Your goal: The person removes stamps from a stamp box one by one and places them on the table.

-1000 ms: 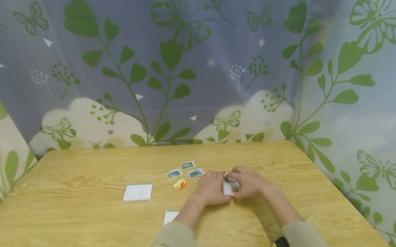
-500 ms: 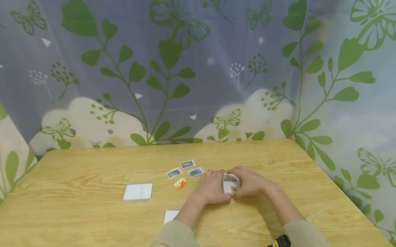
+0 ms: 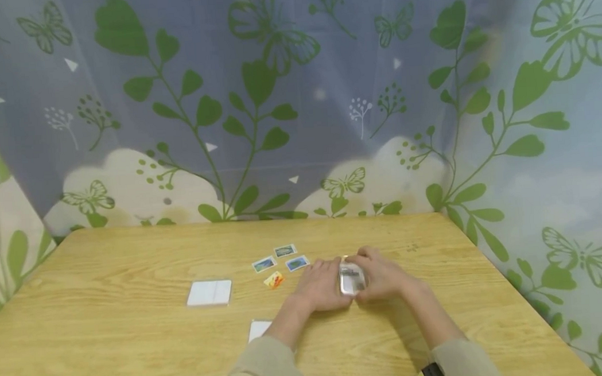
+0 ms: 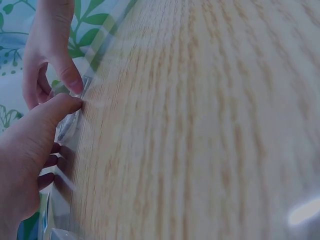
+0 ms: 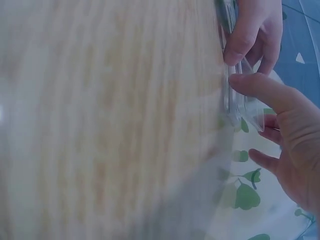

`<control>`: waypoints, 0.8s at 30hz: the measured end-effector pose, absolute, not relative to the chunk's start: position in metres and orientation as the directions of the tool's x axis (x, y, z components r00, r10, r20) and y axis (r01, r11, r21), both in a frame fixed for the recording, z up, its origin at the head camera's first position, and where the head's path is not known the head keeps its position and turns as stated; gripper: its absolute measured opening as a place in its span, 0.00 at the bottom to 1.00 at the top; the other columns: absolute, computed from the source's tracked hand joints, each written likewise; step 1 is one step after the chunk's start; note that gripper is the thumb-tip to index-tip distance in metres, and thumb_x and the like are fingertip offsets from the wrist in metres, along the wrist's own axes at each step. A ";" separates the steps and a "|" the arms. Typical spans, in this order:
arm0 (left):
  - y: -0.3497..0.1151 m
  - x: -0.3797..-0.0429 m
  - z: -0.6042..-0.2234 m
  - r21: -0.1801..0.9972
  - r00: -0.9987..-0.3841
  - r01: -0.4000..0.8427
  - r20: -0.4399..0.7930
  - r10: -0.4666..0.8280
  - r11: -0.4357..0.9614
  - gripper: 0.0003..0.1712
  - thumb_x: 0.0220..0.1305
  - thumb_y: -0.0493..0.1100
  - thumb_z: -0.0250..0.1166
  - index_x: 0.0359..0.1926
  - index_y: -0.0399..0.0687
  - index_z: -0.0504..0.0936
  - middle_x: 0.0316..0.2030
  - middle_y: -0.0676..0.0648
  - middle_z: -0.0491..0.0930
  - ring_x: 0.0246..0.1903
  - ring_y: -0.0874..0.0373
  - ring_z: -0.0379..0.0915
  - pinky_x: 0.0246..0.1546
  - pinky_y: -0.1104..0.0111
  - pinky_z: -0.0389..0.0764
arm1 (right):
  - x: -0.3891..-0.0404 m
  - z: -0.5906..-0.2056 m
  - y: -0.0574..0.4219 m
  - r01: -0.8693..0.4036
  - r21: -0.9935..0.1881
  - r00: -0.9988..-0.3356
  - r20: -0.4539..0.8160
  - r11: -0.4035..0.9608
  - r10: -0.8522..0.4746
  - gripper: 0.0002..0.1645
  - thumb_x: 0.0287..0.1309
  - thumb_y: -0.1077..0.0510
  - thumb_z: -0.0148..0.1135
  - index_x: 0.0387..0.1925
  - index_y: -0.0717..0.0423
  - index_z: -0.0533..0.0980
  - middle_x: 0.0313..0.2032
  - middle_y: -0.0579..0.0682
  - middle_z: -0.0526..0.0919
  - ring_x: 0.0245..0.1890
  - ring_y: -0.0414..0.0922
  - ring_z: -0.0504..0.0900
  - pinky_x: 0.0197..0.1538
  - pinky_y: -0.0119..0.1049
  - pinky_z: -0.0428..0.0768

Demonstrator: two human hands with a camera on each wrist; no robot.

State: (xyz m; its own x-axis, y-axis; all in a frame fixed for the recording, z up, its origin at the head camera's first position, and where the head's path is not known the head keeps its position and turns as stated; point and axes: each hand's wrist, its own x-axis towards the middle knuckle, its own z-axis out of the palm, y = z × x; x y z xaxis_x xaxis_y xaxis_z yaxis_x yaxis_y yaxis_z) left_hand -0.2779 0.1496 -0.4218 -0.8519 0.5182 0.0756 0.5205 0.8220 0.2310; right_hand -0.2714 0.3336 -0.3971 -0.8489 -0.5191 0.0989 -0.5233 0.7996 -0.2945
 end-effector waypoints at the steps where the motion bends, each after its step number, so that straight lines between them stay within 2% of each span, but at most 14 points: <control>1: 0.150 -0.278 -0.422 0.229 -0.851 0.521 0.075 0.519 0.822 0.51 0.50 0.66 0.62 0.69 0.47 0.56 0.62 0.49 0.65 0.61 0.55 0.59 0.61 0.63 0.59 | -0.271 -0.396 0.334 -0.527 -0.271 -0.848 0.110 0.805 -0.518 0.45 0.36 0.53 0.75 0.59 0.59 0.68 0.53 0.60 0.66 0.49 0.56 0.68 0.47 0.53 0.72; 8: 0.150 -0.278 -0.423 0.226 -0.847 0.530 0.081 0.526 0.818 0.50 0.49 0.65 0.63 0.67 0.46 0.58 0.61 0.49 0.67 0.60 0.55 0.61 0.60 0.63 0.60 | -0.269 -0.393 0.338 -0.568 -0.071 -0.815 0.185 0.820 -0.549 0.46 0.31 0.48 0.75 0.57 0.58 0.70 0.49 0.58 0.69 0.49 0.54 0.68 0.49 0.51 0.70; 17: 0.150 -0.279 -0.421 0.189 -0.844 0.533 0.050 0.534 0.825 0.49 0.52 0.68 0.60 0.67 0.46 0.59 0.62 0.49 0.66 0.61 0.56 0.59 0.61 0.63 0.59 | -0.267 -0.389 0.346 -0.561 0.030 -0.794 0.263 0.827 -0.549 0.48 0.30 0.49 0.73 0.57 0.64 0.68 0.50 0.64 0.68 0.51 0.60 0.66 0.51 0.56 0.68; 24: 0.152 -0.281 -0.422 0.176 -0.845 0.530 0.039 0.533 0.829 0.49 0.52 0.71 0.57 0.67 0.47 0.59 0.64 0.50 0.63 0.62 0.56 0.57 0.62 0.63 0.58 | -0.268 -0.388 0.359 -0.481 0.078 -0.837 0.254 0.873 -0.484 0.48 0.35 0.48 0.73 0.57 0.68 0.67 0.53 0.68 0.67 0.54 0.63 0.66 0.52 0.59 0.67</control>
State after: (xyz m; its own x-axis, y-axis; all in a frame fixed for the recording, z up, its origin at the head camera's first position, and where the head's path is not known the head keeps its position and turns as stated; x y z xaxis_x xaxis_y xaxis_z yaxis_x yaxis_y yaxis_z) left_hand -0.2811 0.1520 -0.4216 -0.8455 0.5325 0.0393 0.5305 0.8293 0.1758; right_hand -0.2682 0.3594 -0.3883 -0.8374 -0.4840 0.2538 -0.4810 0.8732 0.0782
